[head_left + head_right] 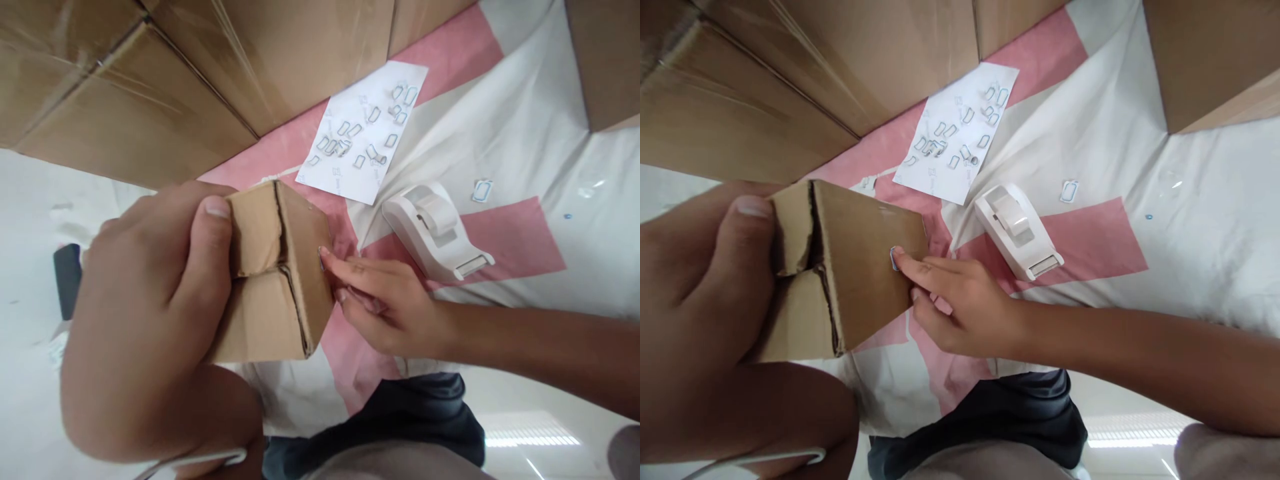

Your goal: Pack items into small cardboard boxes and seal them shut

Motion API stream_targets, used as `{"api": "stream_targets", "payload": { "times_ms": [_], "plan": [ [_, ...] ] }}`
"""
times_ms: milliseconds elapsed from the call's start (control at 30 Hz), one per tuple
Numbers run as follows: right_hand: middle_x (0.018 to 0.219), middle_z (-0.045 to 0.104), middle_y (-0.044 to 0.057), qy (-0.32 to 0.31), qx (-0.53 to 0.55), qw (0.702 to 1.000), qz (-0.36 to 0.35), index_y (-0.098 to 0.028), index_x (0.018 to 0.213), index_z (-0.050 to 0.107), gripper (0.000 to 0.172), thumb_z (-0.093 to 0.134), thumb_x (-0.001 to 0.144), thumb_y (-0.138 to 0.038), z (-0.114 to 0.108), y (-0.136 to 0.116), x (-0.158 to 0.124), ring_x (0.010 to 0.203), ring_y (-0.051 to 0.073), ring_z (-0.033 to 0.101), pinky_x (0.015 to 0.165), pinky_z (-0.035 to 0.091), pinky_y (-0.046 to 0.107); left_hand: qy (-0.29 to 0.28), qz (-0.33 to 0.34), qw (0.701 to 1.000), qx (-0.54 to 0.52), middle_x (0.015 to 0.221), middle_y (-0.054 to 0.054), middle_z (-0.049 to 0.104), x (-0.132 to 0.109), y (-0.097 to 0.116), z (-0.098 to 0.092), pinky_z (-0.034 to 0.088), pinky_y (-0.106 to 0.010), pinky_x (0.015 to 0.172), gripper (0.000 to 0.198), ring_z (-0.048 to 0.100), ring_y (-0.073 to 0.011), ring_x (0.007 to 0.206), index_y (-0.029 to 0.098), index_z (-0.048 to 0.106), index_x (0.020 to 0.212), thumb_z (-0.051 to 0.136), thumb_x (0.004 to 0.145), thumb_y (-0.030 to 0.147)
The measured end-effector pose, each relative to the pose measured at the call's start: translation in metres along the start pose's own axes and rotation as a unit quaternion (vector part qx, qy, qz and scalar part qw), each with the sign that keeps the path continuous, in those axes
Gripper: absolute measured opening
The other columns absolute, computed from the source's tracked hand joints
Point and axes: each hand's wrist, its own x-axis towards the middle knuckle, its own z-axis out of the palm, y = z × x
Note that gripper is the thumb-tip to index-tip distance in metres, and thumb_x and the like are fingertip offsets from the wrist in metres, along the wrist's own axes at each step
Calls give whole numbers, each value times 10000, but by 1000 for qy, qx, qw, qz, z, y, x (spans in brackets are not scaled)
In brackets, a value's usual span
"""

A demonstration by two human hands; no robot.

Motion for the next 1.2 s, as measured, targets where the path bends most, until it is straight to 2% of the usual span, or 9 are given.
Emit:
{"api": "stream_targets", "payload": {
  "times_ms": [100, 233, 500, 733, 867, 967, 1033, 1100, 1200],
  "plan": [
    [933, 735, 20, 6, -3, 1000, 24, -193, 1473, 557, 554, 506, 934, -72, 5, -3, -3, 722, 111, 663, 694, 588, 240, 7, -31, 999, 28, 767, -35, 499, 1, 2, 0, 288, -388, 662, 393, 472, -232, 692, 262, 475, 765, 231, 1023, 433],
    [773, 703, -31, 26, 9, 998, 62, -164, 1381, 627, 502, 498, 907, -58, 9, -7, -5, 562, 75, 576, 586, 533, 201, 26, -20, 999, 18, 769, -25, 532, 0, 3, 2, 310, -389, 678, 380, 498, -232, 721, 263, 488, 769, 274, 1032, 434],
    [620, 593, -55, 39, -27, 999, 22, -159, 1186, 680, 329, 532, 905, -72, 3, -4, -7, 476, 73, 473, 489, 429, 200, 40, 10, 999, 17, 881, -5, 624, -1, -4, 4, 329, -382, 708, 322, 543, -243, 801, 276, 547, 878, 297, 1047, 386],
    [658, 554, -62, 23, 10, 999, -29, -183, 1319, 601, 406, 494, 944, -71, 7, -5, -13, 510, 71, 473, 499, 408, 181, 43, 18, 998, 38, 819, -23, 603, 1, -6, 6, 316, -403, 714, 329, 549, -264, 809, 265, 503, 804, 277, 1023, 362],
    [671, 514, -82, 12, -29, 996, -80, -203, 1506, 475, 571, 512, 945, -98, 11, 1, -25, 492, 60, 440, 515, 422, 162, 8, 40, 998, 40, 975, -68, 680, 2, -11, 6, 355, -458, 811, 353, 599, -304, 944, 259, 524, 873, 227, 1023, 379],
    [1063, 640, 61, -27, -98, 994, -36, -227, 1584, 390, 714, 654, 922, -282, 2, -2, -28, 911, 156, 652, 803, 569, 299, 18, 64, 997, 40, 986, -84, 699, 2, -17, 6, 370, -478, 832, 339, 620, -330, 994, 250, 511, 842, 237, 1013, 351],
    [1501, 426, 187, -56, -154, 986, 14, -239, 1656, 211, 1079, 814, 791, -467, -3, -7, -22, 1404, 320, 447, 1099, 464, 492, 32, 83, 996, 27, 947, -84, 704, 1, -19, 5, 385, -464, 802, 352, 633, -324, 952, 246, 516, 803, 256, 1013, 356],
    [1684, 98, 204, -96, -181, 977, 60, -249, 1666, -87, 1445, 903, 654, -539, -3, -12, -11, 1577, 383, 108, 1235, 275, 569, 38, 117, 992, 0, 967, -79, 720, -1, -22, 5, 407, -444, 793, 389, 645, -310, 934, 243, 573, 815, 270, 1021, 377],
    [1697, 70, 202, -112, -183, 973, 80, -254, 1609, -278, 1588, 934, 609, -485, 10, -18, 5, 1591, 355, 101, 1260, 246, 535, 33, 155, 987, -41, 1065, -57, 744, -5, -26, 4, 441, -440, 849, 436, 662, -301, 991, 254, 659, 868, 278, 1020, 400]
  ]
}}
